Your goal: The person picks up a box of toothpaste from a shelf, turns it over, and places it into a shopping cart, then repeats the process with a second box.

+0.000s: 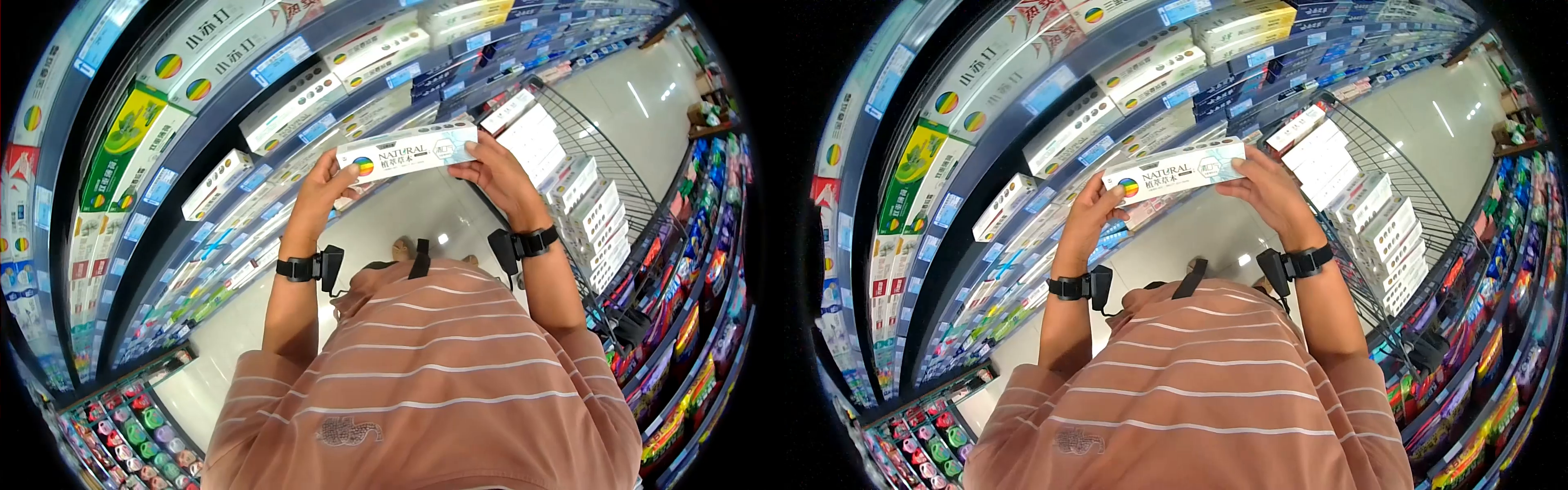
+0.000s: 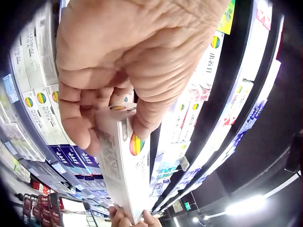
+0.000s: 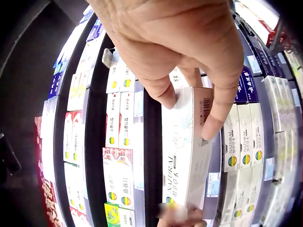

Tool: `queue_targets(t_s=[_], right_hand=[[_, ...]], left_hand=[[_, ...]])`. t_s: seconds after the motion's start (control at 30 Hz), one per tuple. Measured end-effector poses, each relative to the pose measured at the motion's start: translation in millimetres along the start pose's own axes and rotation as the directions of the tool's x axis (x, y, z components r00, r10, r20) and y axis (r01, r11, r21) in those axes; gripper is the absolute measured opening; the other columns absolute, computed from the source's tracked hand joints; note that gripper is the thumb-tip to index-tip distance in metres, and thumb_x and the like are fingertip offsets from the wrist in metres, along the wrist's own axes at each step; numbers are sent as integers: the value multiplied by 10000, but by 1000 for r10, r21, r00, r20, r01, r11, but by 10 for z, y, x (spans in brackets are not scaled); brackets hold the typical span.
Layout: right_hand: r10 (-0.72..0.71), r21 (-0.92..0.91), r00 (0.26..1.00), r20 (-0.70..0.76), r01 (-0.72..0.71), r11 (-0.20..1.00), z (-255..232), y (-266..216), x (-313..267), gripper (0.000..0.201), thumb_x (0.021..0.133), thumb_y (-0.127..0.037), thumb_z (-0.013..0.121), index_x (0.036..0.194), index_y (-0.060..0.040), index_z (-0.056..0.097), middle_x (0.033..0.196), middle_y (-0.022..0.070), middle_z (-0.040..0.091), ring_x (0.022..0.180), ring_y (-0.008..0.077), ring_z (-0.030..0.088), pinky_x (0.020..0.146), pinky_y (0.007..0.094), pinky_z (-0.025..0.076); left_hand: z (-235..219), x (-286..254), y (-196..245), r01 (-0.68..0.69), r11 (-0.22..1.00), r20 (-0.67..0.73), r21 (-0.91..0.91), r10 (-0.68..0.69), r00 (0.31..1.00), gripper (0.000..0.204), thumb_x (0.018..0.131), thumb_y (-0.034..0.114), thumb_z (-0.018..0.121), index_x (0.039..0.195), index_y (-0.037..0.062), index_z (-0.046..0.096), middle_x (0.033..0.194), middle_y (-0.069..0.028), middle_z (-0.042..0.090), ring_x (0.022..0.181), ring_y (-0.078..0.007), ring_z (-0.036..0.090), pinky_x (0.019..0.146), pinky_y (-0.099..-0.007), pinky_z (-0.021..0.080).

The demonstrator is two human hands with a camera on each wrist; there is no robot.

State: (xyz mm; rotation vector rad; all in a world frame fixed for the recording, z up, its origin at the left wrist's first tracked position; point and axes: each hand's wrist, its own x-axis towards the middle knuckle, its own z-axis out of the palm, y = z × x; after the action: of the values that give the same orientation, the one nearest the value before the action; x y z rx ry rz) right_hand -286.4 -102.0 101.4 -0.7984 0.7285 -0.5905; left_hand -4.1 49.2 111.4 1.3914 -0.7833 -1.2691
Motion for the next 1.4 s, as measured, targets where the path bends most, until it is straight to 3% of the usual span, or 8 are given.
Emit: queue_targets(t_s=[0.23,0.53,0.83,0.93,1.07,1.2,1.33,1.4], right_hand=[[28,-20,998,60,-27,999,154,51,77,393,1005,-229,579,1319,4,537,1159,133,668,1002,224,679,851,358,573],[37,-80,994,102,-29,996,522,43,251,413,1007,-227,568,1331,25,525,1138,137,671,984,214,680,838,342,568],[-78,-44,969,233,90,995,916,119,558,535,1009,-110,551,1489,44,372,1251,184,623,1048,245,677,935,342,570],[-63,-114,980,188,85,990,1142,59,665,567,1001,-79,538,1511,55,328,1267,201,609,1074,254,670,954,337,565],[-161,-141,969,188,189,972,1362,62,991,616,953,-120,589,1481,88,349,1210,215,615,1018,263,693,924,327,567],[-132,-139,969,210,163,977,1544,70,1235,672,968,-131,583,1495,131,260,1271,259,567,1129,285,654,996,328,540],[-110,-177,978,179,142,974,1532,216,1430,621,965,-140,600,1451,138,332,1267,263,565,1126,295,655,984,339,548],[-104,-162,977,185,135,978,1442,300,1453,576,968,-143,597,1420,133,371,1253,252,570,1106,295,662,966,346,559]], left_hand=[[-204,-104,-16,-9,997,-59,77,14,998,425,1028,384,578,1264,30,579,1084,-71,682,866,-129,679,660,-230,490],[-590,-176,5,-18,978,-152,208,51,987,506,986,438,628,1279,27,579,1050,-82,680,842,-127,658,661,-243,487],[-1009,-197,347,-32,936,-222,350,116,968,496,893,253,764,1309,69,567,983,-37,672,777,-75,598,602,-215,439],[-1239,-75,302,-193,903,-189,383,281,941,480,902,239,750,1307,59,565,969,-33,680,765,-73,593,595,-213,436],[-1341,-43,405,-172,877,-280,448,321,905,485,930,226,724,1342,61,528,997,-57,668,782,-90,589,642,-225,468],[-1567,83,342,-164,880,-391,447,356,849,562,905,200,733,1400,41,518,1077,-91,681,758,-90,593,616,-230,486],[-1644,237,320,-152,838,-371,524,384,845,604,895,199,738,1416,-2,508,1142,-95,678,770,-78,594,598,-219,480],[-1689,272,310,-111,817,-376,566,375,847,632,904,211,726,1435,-30,482,1219,-124,663,908,-149,633,774,-265,511]])
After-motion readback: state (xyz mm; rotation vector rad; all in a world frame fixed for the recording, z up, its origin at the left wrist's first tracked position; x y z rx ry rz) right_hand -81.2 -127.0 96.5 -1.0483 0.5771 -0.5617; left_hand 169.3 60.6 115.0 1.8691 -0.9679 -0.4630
